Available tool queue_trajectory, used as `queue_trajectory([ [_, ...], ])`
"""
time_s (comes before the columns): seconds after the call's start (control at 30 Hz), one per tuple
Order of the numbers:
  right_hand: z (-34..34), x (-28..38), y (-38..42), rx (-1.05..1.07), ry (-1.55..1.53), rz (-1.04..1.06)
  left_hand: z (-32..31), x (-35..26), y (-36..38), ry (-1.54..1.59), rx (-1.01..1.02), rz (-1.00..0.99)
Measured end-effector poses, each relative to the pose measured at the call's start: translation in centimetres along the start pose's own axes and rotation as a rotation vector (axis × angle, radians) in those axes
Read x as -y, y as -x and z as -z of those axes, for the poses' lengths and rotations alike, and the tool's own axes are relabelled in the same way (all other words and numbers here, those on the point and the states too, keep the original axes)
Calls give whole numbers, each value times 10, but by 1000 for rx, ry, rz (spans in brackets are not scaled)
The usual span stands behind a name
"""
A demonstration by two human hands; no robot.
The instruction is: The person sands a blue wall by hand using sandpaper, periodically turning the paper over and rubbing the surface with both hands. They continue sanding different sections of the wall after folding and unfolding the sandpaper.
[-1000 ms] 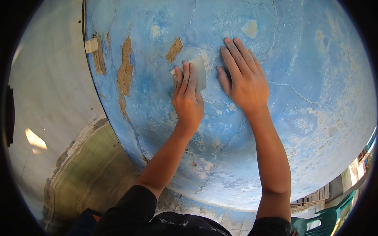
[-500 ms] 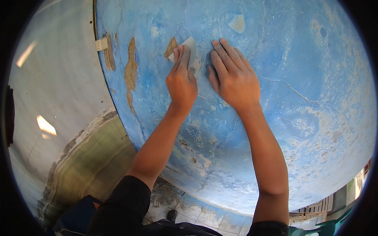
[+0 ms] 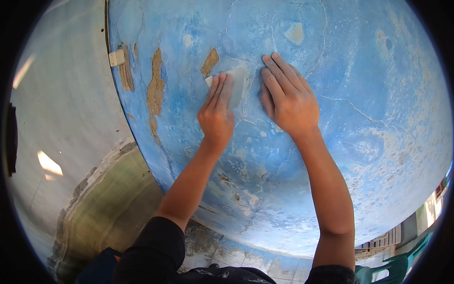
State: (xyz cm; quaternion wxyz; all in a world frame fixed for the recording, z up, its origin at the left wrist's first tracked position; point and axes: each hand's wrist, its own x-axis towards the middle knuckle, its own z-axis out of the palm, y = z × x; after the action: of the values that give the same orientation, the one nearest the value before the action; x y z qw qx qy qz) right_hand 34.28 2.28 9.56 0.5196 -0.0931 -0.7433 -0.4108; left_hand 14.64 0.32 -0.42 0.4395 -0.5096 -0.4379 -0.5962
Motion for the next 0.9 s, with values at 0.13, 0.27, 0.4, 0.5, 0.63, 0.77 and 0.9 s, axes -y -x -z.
queue_trajectory([
  [0.13, 0, 4, 1, 3, 28, -6, -14, -11, -8, -4, -88, 1],
  [0.27, 1, 2, 2, 2, 28, -11, -5, -20, -29, 105, -40, -37],
  [0.4, 0, 4, 3, 0, 37, -22, -4, -4, 6, 13, -45, -60],
  [0.5, -1, 6, 2, 10, 35, -25, -8, -19, -24, 45, -57, -20],
  [0.63, 2, 5, 5, 21, 34, -14, -6, -14, -13, 54, -41, -25],
  [0.77, 3, 7, 7, 5, 49, -40, -10, -3, 14, -11, -6, -68],
  [0.9, 0, 10, 11, -27, 32, -85, -1, -21, -46, 81, -34, -54],
])
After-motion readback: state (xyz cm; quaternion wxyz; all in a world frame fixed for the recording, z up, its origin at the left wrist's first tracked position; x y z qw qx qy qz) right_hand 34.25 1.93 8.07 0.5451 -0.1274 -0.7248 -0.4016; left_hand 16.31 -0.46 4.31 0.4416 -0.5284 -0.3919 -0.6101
